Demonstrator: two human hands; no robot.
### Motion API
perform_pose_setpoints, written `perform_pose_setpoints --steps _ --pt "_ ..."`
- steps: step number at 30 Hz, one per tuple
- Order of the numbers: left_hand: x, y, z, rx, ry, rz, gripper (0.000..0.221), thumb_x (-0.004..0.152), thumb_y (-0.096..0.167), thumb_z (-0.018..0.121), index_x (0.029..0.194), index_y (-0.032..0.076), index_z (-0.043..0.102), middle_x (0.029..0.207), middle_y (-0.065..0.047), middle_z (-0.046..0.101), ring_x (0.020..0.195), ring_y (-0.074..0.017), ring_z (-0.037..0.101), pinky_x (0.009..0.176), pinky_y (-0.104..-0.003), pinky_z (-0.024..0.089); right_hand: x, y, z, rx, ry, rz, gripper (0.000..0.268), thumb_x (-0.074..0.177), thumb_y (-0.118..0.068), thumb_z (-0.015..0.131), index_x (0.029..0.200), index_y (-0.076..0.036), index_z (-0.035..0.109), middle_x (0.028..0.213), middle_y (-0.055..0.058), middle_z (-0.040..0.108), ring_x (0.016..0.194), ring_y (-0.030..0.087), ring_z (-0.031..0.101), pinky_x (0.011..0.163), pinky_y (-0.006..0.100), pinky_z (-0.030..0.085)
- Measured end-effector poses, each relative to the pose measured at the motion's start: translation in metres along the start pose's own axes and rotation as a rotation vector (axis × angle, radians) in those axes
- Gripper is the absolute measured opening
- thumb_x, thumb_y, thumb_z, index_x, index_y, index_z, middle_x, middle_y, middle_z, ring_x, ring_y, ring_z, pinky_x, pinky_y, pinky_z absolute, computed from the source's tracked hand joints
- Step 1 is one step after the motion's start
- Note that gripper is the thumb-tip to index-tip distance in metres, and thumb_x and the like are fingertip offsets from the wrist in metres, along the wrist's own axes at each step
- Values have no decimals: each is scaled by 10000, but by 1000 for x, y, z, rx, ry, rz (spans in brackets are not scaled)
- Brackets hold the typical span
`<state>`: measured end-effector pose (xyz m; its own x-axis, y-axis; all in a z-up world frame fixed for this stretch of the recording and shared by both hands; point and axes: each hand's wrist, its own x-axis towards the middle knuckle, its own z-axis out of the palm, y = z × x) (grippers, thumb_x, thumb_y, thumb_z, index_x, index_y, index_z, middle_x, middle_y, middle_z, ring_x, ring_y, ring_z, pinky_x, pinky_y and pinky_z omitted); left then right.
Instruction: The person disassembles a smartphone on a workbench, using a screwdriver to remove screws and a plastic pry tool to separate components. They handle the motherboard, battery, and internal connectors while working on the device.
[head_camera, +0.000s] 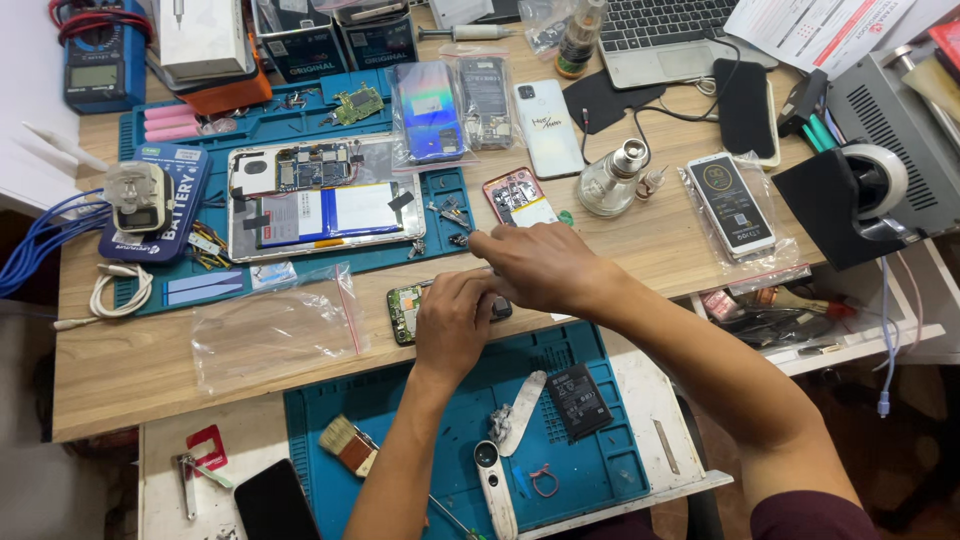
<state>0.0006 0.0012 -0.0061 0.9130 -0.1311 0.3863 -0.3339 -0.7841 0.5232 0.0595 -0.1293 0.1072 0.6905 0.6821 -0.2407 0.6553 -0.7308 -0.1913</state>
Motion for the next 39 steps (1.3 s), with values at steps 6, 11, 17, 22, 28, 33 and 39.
perform_pose_setpoints --steps 6,11,17,22,28,33,39 --pt "2 3 -4 -17 -14 -25 68 854 198 608 820 138 610 822 25 606 906 -165 584 734 -304 469 -7 8 0 30 43 -30 305 806 -50 540 1101 -113 491 875 149 618 680 365 651 543 463 515" --pt "2 -1 -2 -95 -66 -56 115 889 226 559 839 130 595 941 -10 640 943 -184 600 749 -304 493 -18 16 2 153 121 -15 151 809 -72 577 954 -104 549 798 102 614 651 297 639 530 391 494" --pt "11 9 -13 -214 -33 -168 147 930 180 500 867 77 584 945 -87 645 870 -243 645 668 -315 543 -35 46 14 464 411 -66 130 765 -107 669 857 -77 582 732 107 629 633 275 629 542 364 491" --pt "31 30 -15 -811 42 -498 147 895 194 562 859 62 615 906 -75 667 824 -195 660 602 -240 514 -46 60 13 637 557 -61 134 750 -91 682 866 -79 618 674 77 624 573 197 600 523 296 486" --pt "49 42 6 -1489 -37 -868 92 861 171 615 876 81 608 831 -78 682 723 -147 673 531 -154 463 -51 70 15 680 661 -74 166 727 -60 697 878 -73 629 661 81 619 571 190 601 532 283 498" --pt "53 38 21 -1654 -104 -914 89 875 175 599 897 89 596 822 -79 693 696 -127 671 530 -147 461 -52 80 16 692 684 -71 172 725 -55 691 883 -80 629 667 83 616 575 193 599 534 285 497" --pt "57 33 30 -1795 -122 -918 99 890 160 574 924 69 594 851 -96 690 699 -130 666 543 -150 453 -50 90 22 713 728 -85 147 744 -46 680 877 -74 623 673 88 608 578 199 601 539 286 494"
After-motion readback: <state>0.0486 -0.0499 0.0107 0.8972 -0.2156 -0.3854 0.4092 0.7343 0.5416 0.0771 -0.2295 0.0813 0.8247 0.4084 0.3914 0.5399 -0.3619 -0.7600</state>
